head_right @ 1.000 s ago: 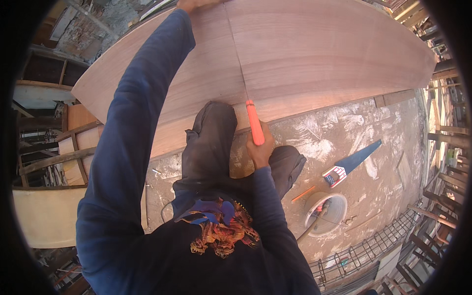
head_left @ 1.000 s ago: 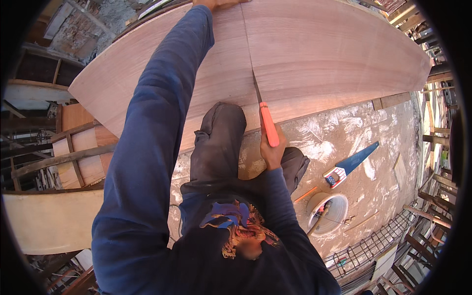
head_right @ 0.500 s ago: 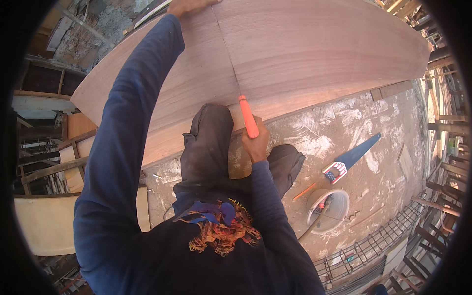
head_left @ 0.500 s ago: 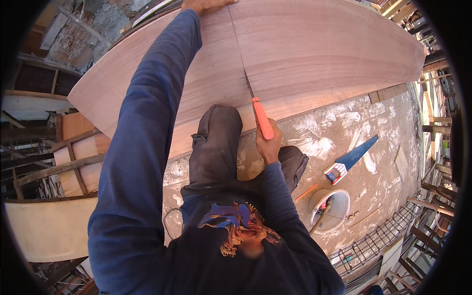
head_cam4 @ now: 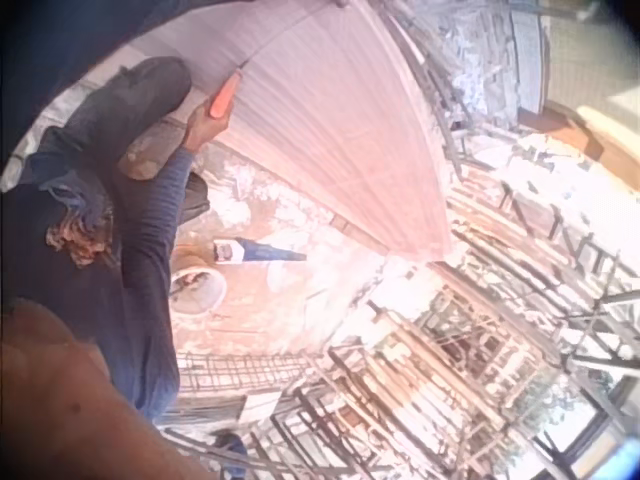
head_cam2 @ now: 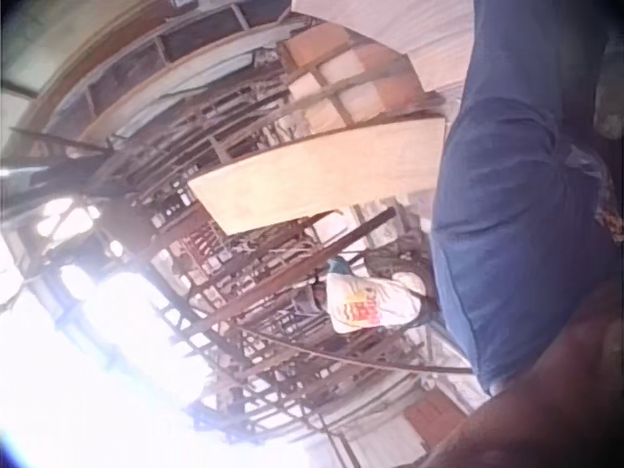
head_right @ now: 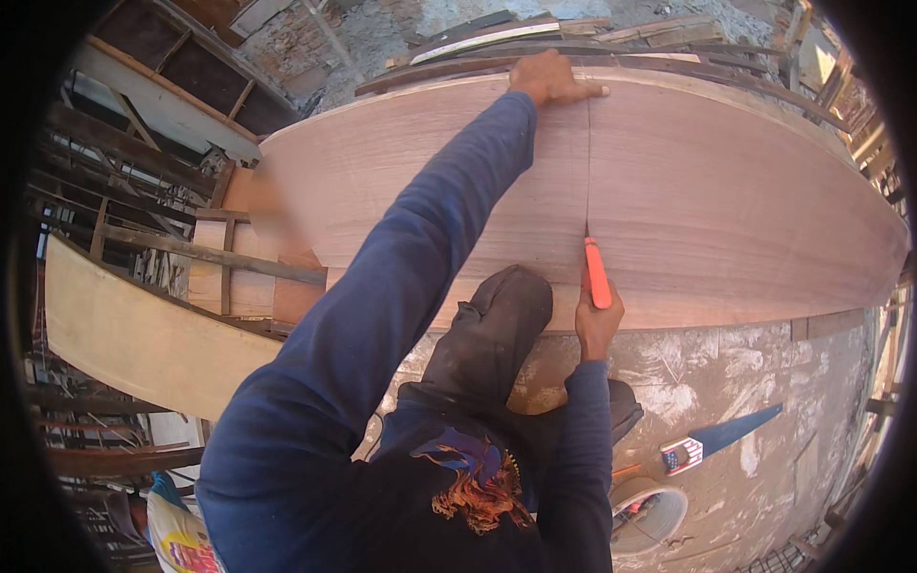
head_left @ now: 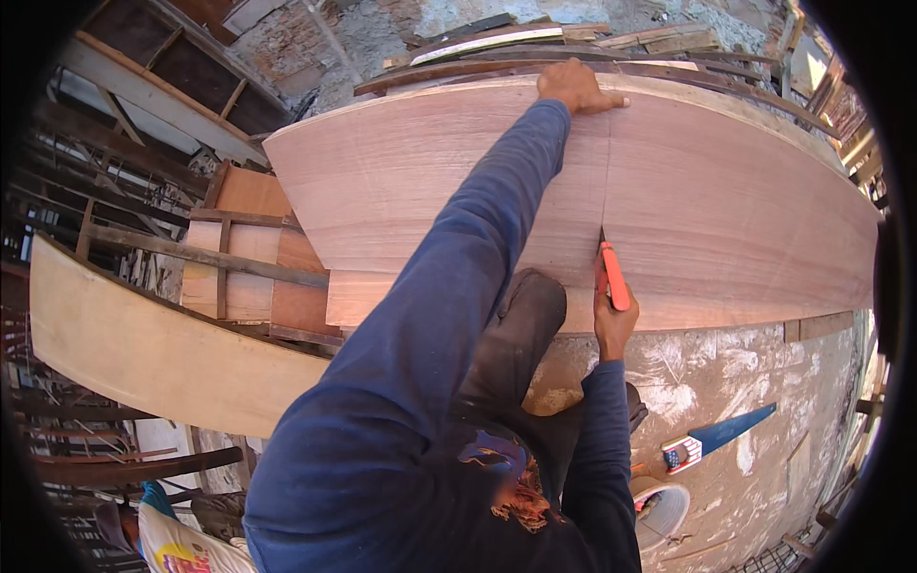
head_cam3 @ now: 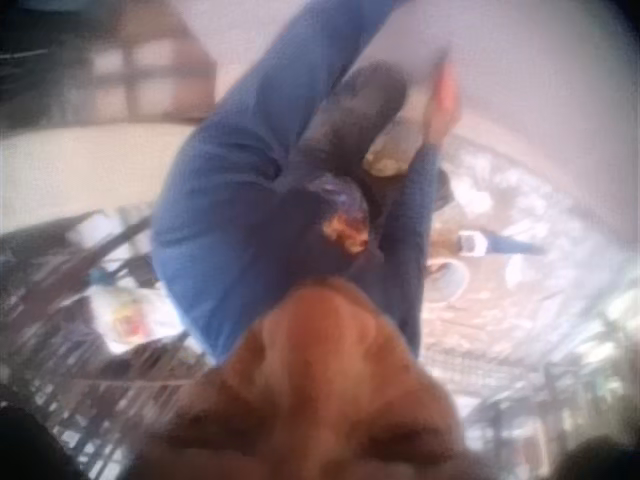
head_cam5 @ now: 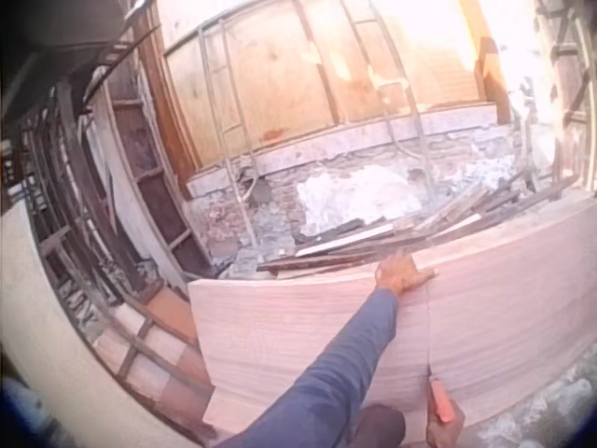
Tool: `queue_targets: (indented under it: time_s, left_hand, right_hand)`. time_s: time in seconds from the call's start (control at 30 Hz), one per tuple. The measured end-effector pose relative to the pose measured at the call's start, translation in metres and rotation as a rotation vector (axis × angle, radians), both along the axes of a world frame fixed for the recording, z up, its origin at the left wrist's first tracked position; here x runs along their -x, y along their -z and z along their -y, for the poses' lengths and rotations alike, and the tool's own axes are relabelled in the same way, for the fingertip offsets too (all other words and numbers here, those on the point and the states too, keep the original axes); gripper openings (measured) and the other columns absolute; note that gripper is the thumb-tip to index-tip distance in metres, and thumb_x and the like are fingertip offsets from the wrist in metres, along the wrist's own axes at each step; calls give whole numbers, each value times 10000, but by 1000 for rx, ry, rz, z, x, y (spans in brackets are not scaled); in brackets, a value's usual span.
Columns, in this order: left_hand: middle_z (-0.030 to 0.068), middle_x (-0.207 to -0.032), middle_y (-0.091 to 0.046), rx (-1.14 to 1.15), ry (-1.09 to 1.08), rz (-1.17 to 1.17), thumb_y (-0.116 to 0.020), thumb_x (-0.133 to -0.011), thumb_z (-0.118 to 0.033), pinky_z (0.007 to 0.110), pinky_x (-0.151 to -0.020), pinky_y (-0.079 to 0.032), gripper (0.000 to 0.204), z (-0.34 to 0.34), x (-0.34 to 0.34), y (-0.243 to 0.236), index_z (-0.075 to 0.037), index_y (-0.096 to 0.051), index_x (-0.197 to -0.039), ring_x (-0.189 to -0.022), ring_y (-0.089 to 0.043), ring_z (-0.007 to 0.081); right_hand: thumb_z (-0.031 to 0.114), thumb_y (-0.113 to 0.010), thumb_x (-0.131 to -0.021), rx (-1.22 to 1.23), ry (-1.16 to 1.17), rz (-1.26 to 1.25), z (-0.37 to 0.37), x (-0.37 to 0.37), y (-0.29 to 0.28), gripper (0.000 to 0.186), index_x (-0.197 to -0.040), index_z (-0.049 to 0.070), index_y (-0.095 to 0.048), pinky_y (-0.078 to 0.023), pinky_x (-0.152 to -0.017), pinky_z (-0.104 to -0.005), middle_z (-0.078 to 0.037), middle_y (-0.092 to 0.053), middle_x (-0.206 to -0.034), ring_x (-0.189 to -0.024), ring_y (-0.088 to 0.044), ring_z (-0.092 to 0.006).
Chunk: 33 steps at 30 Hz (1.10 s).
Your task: The person saws a curved line into a wooden panel using a hand saw, then uses a small wooden block to apply pressure or sand the edge before continuing to saw the line.
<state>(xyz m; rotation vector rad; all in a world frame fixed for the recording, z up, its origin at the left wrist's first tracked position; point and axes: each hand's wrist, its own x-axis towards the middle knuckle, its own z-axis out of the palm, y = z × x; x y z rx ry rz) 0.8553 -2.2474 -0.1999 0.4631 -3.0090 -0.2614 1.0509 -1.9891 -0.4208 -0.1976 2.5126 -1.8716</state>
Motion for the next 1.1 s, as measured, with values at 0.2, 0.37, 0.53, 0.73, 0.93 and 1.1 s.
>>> queue_targets:
  time_s: [0.2,0.37,0.53,0.73,0.93,1.1]
  left_hand:
    - [212,-1291,-590,-72,37,-14,-609,-697,-815,452,-1006,-457,960,-4,-15,-10,6,-696,-1187,-1220,-567,372]
    - [196,-1306,-577,-108,36,-105,-619,-700,-799,446,-1039,-428,930,-10,-23,-7,-14,-699,-1192,-1235,-550,361]
    - [195,-1317,-556,-141,27,-139,-658,-700,-745,461,-1079,-368,863,-15,-28,-3,-26,-709,-1175,-1302,-482,360]
    - [192,-1287,-574,-87,35,-185,-655,-712,-727,445,-1039,-393,838,-19,-37,-5,-19,-714,-1157,-1281,-502,349]
    - [179,-1310,-561,-86,16,-201,-657,-704,-739,440,-1002,-412,838,-22,-40,-8,-22,-725,-1134,-1237,-525,330]
    - [182,-1328,-557,-79,31,-195,-662,-691,-753,435,-995,-423,856,-22,-42,-9,-23,-726,-1135,-1242,-525,329]
  right_hand:
    - [13,-639,-856,29,39,-182,5,-25,-7,152,-1005,-13,-644,-498,-744,-371,-146,-667,-851,-759,-630,-255]
    - [-61,-570,-800,24,-27,-143,4,-23,3,284,-1071,-35,-652,-492,-758,-295,-78,-658,-899,-812,-611,-147]
    - [-82,-535,-769,-38,-10,-111,-7,-23,21,374,-1127,-23,-628,-438,-600,-247,-43,-613,-834,-651,-531,-99]
    - [-61,-566,-804,50,-59,-189,-11,-28,27,310,-1107,-8,-611,-386,-534,-253,21,-448,-642,-548,-423,-78]
    - [-50,-566,-823,27,-53,-241,-17,-30,42,290,-1109,-7,-594,-375,-498,-256,21,-448,-608,-509,-425,-76]
    - [-26,-584,-841,72,-72,-141,-20,-30,41,249,-1088,5,-585,-387,-488,-261,14,-469,-595,-493,-450,-88]
